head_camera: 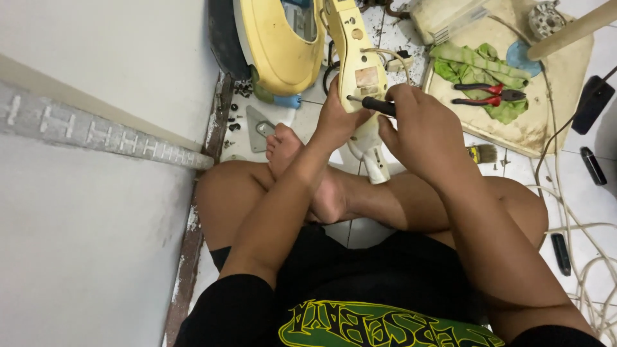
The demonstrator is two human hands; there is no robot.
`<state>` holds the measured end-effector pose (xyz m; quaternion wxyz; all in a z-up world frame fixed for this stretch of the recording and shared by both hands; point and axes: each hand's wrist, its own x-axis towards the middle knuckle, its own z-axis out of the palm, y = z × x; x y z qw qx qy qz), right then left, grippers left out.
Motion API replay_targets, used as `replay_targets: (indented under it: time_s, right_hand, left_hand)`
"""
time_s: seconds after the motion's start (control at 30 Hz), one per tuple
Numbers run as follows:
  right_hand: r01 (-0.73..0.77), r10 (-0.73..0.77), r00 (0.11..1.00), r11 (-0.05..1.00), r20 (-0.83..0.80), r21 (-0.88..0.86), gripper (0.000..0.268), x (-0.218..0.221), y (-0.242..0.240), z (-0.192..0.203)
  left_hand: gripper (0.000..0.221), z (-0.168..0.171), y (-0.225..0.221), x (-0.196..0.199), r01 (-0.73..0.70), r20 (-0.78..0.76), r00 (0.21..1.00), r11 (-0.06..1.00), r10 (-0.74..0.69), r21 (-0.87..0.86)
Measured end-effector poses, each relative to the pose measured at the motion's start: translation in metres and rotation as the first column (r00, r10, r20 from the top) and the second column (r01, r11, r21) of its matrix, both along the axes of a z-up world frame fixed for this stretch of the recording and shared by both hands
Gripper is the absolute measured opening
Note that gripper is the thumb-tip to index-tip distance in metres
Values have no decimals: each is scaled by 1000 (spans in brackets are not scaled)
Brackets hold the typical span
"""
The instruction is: Reassembling the internal parts and outer casing of a handheld fan using a screwdriver.
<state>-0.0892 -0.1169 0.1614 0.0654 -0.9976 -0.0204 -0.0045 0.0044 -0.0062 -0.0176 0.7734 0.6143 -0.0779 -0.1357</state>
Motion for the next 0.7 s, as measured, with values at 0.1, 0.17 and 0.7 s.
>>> replay_targets:
  time_s: [0.1, 0.17, 0.7]
  right_hand:
    - [63, -68, 997, 994, -45, -91, 39, -4, 1, -2]
    - [89, -94, 994, 993, -55, -83, 45, -1, -1, -8]
    - [-355, -197, 832, 531, 519, 769, 23, 14, 12, -70]
  left_hand:
    - [102, -23, -1, 4, 5, 24, 1000, 998, -4, -67]
    - [104, -31, -1, 7, 0, 18, 1000, 997, 1, -80]
    - [107, -18, 1, 1, -9, 19, 1000, 998, 10, -62]
